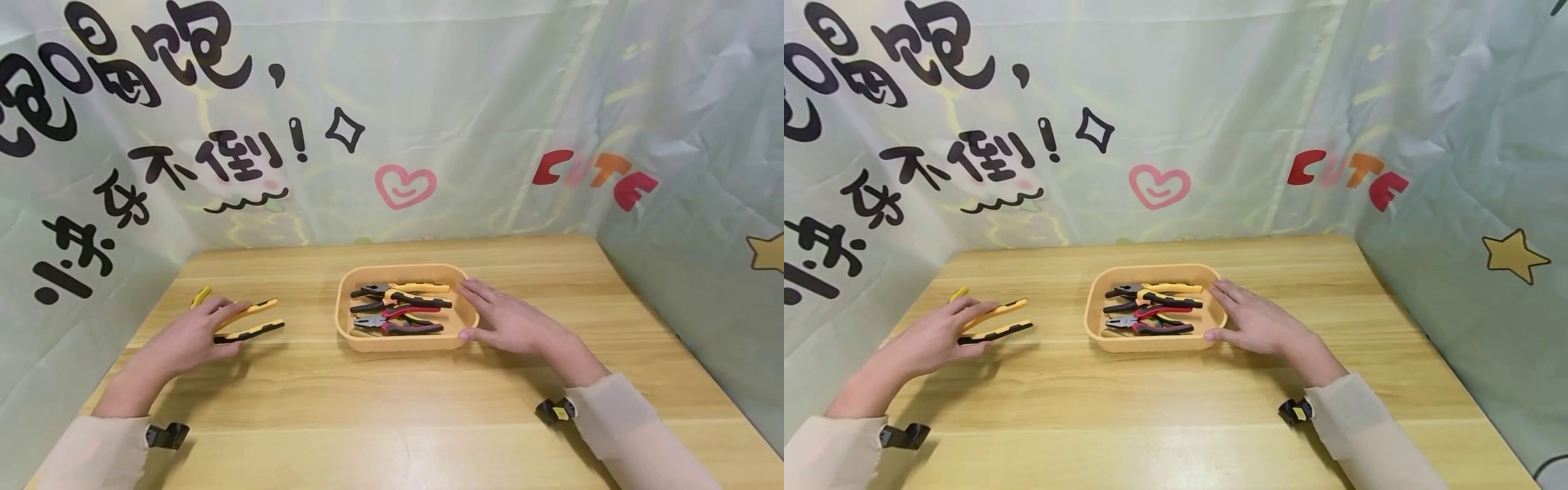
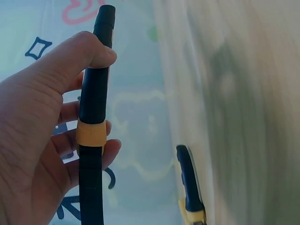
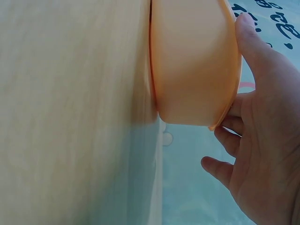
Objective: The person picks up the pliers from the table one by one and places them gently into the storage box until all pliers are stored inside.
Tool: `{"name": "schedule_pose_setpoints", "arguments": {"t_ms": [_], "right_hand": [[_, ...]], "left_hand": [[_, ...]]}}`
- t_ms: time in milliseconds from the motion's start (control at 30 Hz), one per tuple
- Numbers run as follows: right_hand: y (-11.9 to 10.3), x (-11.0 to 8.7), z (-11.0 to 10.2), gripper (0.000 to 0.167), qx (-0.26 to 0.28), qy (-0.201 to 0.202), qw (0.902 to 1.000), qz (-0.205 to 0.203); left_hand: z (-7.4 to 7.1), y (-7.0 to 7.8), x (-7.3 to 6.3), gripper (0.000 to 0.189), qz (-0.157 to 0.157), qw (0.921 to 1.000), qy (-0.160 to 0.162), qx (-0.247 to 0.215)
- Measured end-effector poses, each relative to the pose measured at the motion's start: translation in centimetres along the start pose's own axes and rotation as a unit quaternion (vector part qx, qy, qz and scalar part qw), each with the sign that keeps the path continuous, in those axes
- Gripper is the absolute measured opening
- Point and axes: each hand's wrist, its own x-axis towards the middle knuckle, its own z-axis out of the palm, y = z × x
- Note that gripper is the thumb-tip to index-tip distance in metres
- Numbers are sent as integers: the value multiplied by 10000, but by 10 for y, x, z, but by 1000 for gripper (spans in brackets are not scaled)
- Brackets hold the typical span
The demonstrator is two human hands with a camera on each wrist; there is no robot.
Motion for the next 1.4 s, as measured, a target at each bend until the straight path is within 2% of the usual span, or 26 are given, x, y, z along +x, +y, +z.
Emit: {"name": "schedule_pose_setpoints", "arguments": {"t_ms": [167,433,667,933,1200,1400], "right_hand": [[1,0,-2,97,0,28,10000,-6],[0,0,-1,96,41,22,10000,-48],[-1,0,-2,95,71,60,9999,-58],[-1,0,-2,95,100,46,9999,-64],[0,0,-2,94,94,56,9999,-79],[0,0,-1,95,84,62,9999,-78]], "left_hand": [[-1,6,12,64,37,10000,-30,-10],[5,13,29,62,617,9976,305,106],[3,25,45,62,602,9980,65,193],[1,40,59,65,426,9978,-384,322],[3,52,74,65,574,9973,-390,220],[4,60,84,62,912,9952,-174,295]]}}
